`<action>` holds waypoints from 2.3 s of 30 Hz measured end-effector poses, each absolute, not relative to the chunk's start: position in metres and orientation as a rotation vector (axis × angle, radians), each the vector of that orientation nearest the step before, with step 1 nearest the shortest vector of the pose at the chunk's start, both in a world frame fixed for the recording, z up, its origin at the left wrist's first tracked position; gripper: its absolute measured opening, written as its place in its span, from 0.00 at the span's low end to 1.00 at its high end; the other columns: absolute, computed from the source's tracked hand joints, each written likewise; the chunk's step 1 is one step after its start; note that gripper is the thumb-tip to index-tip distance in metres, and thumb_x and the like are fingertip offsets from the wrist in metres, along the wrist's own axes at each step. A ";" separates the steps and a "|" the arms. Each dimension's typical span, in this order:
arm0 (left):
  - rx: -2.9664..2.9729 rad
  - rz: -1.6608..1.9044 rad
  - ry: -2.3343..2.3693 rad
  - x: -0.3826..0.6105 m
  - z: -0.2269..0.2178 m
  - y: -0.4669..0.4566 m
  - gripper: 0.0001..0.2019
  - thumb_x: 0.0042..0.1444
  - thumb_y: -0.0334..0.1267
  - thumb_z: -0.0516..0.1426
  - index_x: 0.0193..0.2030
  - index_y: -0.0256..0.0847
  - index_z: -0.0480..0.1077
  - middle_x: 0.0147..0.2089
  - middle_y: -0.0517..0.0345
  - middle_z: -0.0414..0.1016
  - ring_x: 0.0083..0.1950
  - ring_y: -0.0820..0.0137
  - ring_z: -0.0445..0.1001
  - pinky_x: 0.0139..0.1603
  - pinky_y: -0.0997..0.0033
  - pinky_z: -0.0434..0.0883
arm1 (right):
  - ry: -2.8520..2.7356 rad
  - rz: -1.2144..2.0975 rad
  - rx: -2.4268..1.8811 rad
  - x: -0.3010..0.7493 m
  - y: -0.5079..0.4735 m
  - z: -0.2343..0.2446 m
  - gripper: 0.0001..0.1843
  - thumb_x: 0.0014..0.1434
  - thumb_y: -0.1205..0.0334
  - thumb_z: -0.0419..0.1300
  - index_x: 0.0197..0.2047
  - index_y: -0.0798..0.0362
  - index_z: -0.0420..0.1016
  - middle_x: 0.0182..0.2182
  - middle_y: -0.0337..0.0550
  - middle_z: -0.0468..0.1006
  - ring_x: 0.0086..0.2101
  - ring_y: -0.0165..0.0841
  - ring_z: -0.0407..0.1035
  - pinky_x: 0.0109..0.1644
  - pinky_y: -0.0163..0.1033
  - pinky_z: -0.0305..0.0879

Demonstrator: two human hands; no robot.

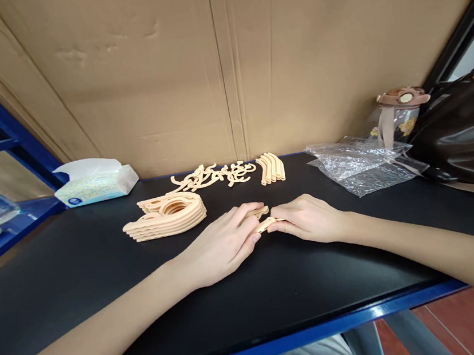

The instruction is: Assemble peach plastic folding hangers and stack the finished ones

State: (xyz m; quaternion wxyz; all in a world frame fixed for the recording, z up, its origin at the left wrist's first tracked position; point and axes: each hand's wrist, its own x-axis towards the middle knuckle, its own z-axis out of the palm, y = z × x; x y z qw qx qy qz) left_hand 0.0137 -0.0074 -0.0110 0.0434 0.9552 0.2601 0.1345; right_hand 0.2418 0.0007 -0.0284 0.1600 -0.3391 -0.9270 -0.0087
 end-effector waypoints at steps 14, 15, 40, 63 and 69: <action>2.830 0.355 0.810 0.015 -0.004 -0.010 0.15 0.67 0.36 0.42 0.56 0.43 0.61 0.61 0.52 0.58 0.57 0.65 0.65 0.57 0.63 0.66 | -2.596 -0.332 -0.802 0.241 0.000 -0.025 0.19 0.66 0.52 0.45 0.33 0.55 0.68 0.26 0.40 0.72 0.25 0.29 0.65 0.27 0.35 0.50; 2.778 0.362 0.806 0.015 -0.003 -0.010 0.15 0.67 0.37 0.41 0.55 0.44 0.62 0.61 0.53 0.58 0.56 0.66 0.65 0.57 0.64 0.66 | -2.578 -0.317 -0.777 0.241 0.001 -0.025 0.18 0.66 0.52 0.46 0.31 0.54 0.67 0.24 0.39 0.71 0.25 0.28 0.64 0.27 0.35 0.50; 2.359 0.784 1.052 0.014 -0.022 0.008 0.07 0.61 0.28 0.43 0.42 0.43 0.56 0.45 0.59 0.64 0.46 0.70 0.66 0.47 0.68 0.64 | -2.489 -0.210 -0.602 0.239 -0.008 -0.016 0.13 0.61 0.53 0.54 0.34 0.54 0.61 0.55 0.57 0.63 0.53 0.42 0.58 0.52 0.49 0.57; 2.100 0.974 1.255 0.012 -0.024 0.017 0.09 0.61 0.34 0.47 0.48 0.45 0.57 0.34 0.60 0.65 0.31 0.72 0.69 0.29 0.74 0.66 | -2.616 -0.213 -0.385 0.234 -0.015 -0.018 0.07 0.61 0.64 0.51 0.39 0.56 0.67 0.50 0.53 0.70 0.46 0.36 0.65 0.49 0.42 0.67; 2.120 0.961 1.242 0.011 -0.026 0.018 0.09 0.62 0.34 0.47 0.49 0.45 0.56 0.37 0.60 0.67 0.33 0.72 0.70 0.33 0.72 0.66 | -2.656 -0.309 -0.378 0.234 -0.014 -0.018 0.12 0.65 0.58 0.49 0.36 0.56 0.67 0.39 0.49 0.73 0.40 0.34 0.66 0.43 0.38 0.66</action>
